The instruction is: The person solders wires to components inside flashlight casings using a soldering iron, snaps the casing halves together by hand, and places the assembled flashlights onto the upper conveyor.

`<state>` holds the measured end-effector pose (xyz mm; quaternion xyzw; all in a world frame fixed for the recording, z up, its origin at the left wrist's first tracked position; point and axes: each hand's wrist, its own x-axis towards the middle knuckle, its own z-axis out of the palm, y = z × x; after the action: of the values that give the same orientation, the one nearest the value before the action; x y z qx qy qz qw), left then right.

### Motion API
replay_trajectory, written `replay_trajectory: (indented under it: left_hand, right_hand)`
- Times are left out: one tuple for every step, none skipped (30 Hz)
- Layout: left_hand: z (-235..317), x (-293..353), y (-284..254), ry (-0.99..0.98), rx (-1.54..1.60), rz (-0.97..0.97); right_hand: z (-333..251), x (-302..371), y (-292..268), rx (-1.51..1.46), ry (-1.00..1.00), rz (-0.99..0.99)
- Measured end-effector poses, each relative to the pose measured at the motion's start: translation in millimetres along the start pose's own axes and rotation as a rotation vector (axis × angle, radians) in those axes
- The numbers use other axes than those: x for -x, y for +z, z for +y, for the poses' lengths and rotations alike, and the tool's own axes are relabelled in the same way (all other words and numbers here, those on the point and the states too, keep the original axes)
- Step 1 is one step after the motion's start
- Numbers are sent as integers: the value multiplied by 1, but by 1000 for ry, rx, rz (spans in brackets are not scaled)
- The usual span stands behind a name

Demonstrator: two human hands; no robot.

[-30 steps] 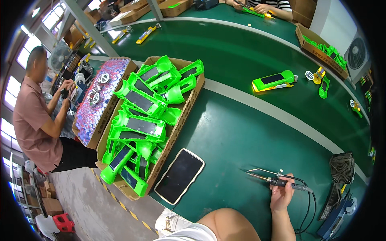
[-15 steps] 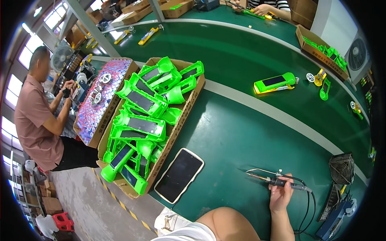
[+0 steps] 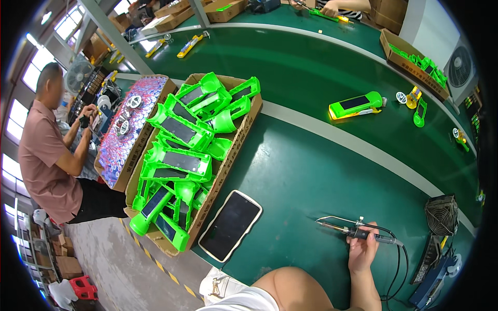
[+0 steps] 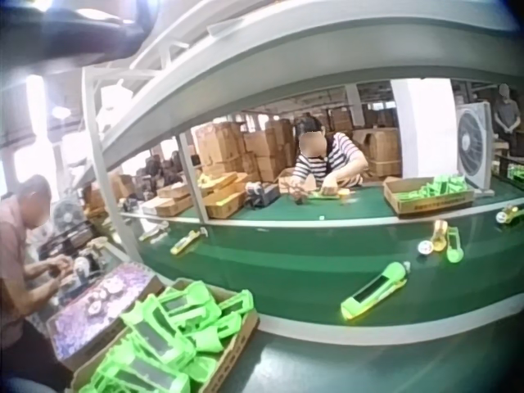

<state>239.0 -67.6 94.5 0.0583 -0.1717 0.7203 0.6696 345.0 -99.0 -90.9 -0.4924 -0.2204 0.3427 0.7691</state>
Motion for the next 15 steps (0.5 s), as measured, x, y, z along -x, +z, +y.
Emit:
replay_trajectory:
  left_hand:
    - [-1, 0, 0, 19, -26, -2]
    - [-1, 0, 2, 19, -27, -2]
    - [-1, 0, 4, 18, -55, 14]
    - [0, -1, 5, 17, -83, 29]
    - [4, 0, 4, 17, -84, 27]
    - [9, -1, -1, -59, -55, -15]
    - [14, -1, -4, -134, -27, -58]
    - [16, 0, -1, -135, -24, -64]
    - [16, 2, 9, -153, -70, 35]
    - [17, 3, 15, -172, -114, 134]
    - [20, 6, 17, -172, -113, 137]
    - [24, 7, 19, -195, -141, 171]
    - [25, 7, 21, -218, -169, 206]
    - [19, 9, 20, -221, -165, 209]
    - [6, 8, 20, -105, -148, 197]
  right_hand:
    - [0, 0, 1, -1, 1, 0]
    - [1, 0, 2, -5, -8, 14]
    - [1, 1, 2, -9, -18, 29]
    - [0, 2, 2, -10, -18, 30]
    - [0, 3, 0, -9, -13, 38]
    - [1, 2, -1, -9, -14, 44]
    - [2, 2, -3, -13, -20, 43]
    - [5, 1, -6, -7, -3, 28]
    - [5, 3, -9, 1, 20, 16]
    - [5, 2, -8, 3, 20, 16]
    - [4, 1, -6, 11, 26, 33]
    - [3, 1, -4, 17, 29, 51]
    - [3, 2, -4, 19, 27, 54]
    - [3, 2, -6, 21, 31, 51]
    - [3, 2, -5, 12, 36, 39]
